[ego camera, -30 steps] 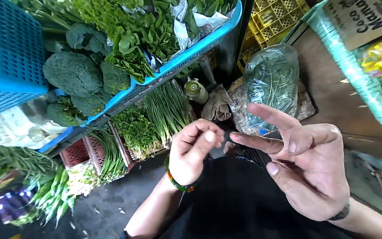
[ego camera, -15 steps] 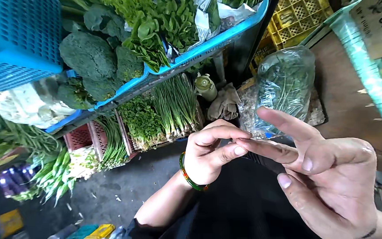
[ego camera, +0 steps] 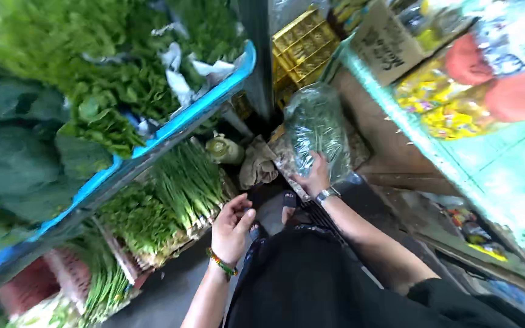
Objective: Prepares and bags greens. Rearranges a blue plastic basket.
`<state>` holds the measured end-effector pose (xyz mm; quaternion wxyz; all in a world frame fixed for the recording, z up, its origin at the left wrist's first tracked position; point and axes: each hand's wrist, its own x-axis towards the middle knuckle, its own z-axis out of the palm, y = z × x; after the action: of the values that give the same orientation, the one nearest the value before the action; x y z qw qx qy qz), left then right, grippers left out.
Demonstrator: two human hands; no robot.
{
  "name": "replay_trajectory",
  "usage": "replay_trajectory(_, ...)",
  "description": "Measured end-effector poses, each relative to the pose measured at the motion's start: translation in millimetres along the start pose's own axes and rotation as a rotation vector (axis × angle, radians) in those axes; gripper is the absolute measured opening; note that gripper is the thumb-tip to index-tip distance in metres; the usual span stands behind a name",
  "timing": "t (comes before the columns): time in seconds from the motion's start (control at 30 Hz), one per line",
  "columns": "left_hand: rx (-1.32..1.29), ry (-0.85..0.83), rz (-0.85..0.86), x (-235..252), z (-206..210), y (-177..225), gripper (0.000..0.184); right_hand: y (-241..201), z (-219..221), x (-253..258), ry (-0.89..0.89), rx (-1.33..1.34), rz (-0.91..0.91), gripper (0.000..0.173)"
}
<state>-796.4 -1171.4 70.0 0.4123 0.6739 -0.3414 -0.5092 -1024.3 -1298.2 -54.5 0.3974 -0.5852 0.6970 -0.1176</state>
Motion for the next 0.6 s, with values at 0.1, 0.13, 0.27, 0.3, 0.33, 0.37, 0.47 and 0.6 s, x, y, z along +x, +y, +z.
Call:
replay_trajectory(0.1,0.057,-0.016,-0.131,-4,11,-15,0.05,81,36,58,-0.026,-0.148,0.489,0.148)
replay_trajectory(0.13,0.083,-0.036,-0.16,-5,14,-18,0.05,93,44,68,-0.018,-0.165,0.547,0.148)
replay_trajectory(0.27,0.194,-0.144,-0.233,4,26,-17,0.05,96,50,92,0.113,-0.115,0.638,0.122)
replay_trajectory(0.3,0.222,-0.168,-0.245,8,28,-16,0.049,96,46,95,0.117,-0.096,0.622,0.112)
replay_trajectory(0.33,0.247,-0.189,-0.255,12,30,-14,0.048,98,41,95,0.122,-0.058,0.583,0.101)
replay_trajectory(0.37,0.269,-0.207,-0.258,16,33,-13,0.048,101,34,93,0.126,-0.02,0.533,0.089)
replay_trajectory(0.47,0.357,-0.263,-0.254,36,42,-6,0.046,109,14,80,0.159,0.048,0.397,0.073)
replay_trajectory(0.6,0.503,-0.308,-0.127,65,69,26,0.053,117,-15,23,0.333,0.061,0.16,0.067)
